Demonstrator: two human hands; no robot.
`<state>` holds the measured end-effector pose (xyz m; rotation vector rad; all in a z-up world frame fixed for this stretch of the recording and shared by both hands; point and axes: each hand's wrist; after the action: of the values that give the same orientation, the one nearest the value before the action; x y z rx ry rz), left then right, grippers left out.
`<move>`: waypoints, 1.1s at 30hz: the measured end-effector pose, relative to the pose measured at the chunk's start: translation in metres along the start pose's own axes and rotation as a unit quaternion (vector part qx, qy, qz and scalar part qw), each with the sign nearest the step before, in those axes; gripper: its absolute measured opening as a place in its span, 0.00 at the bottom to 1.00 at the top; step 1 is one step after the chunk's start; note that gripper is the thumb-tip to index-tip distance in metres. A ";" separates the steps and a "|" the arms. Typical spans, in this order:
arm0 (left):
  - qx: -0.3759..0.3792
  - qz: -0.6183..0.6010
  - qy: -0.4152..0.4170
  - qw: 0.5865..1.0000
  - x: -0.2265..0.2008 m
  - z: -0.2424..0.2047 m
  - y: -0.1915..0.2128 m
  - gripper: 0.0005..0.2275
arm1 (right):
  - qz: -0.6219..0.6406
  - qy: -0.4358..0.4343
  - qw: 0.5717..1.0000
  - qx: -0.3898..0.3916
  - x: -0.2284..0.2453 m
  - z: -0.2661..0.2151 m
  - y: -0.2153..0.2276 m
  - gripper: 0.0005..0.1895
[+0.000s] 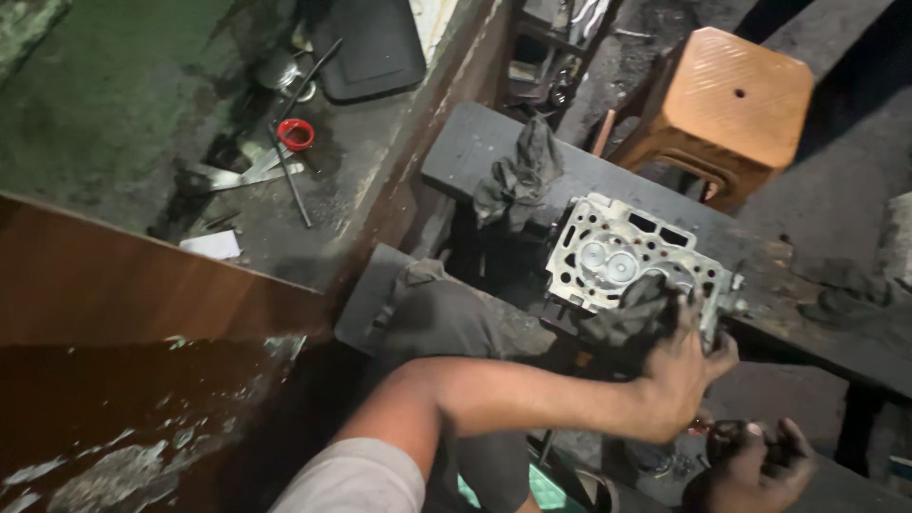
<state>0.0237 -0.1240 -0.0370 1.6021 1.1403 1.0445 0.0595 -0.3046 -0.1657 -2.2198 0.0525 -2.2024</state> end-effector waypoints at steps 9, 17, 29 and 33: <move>-0.021 -0.085 0.006 0.996 0.002 0.005 -0.008 0.51 | -0.001 -0.013 1.000 -0.008 0.042 -0.022 -0.017 0.17; -0.052 -0.067 -0.010 0.996 0.007 0.010 -0.020 0.52 | -0.028 -0.014 0.999 -0.005 0.049 -0.017 -0.017 0.17; -0.126 -0.073 0.021 0.989 0.010 0.018 -0.032 0.47 | -0.100 -0.035 0.994 0.010 0.065 -0.019 -0.023 0.17; -0.106 -0.024 0.081 0.991 0.007 0.018 -0.031 0.47 | -0.033 -0.085 0.996 0.017 0.093 -0.012 -0.036 0.16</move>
<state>0.0356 -0.1151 -0.0707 1.3363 1.1271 1.2382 0.0489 -0.2718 -0.0711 -2.4145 -0.0607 -2.0183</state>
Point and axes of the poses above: each hand's wrist, its own z-axis towards the middle knuckle, its own y-axis out of the back of the hand, x = y × z, and after that the axes turned 14 degrees about -y, right-handed
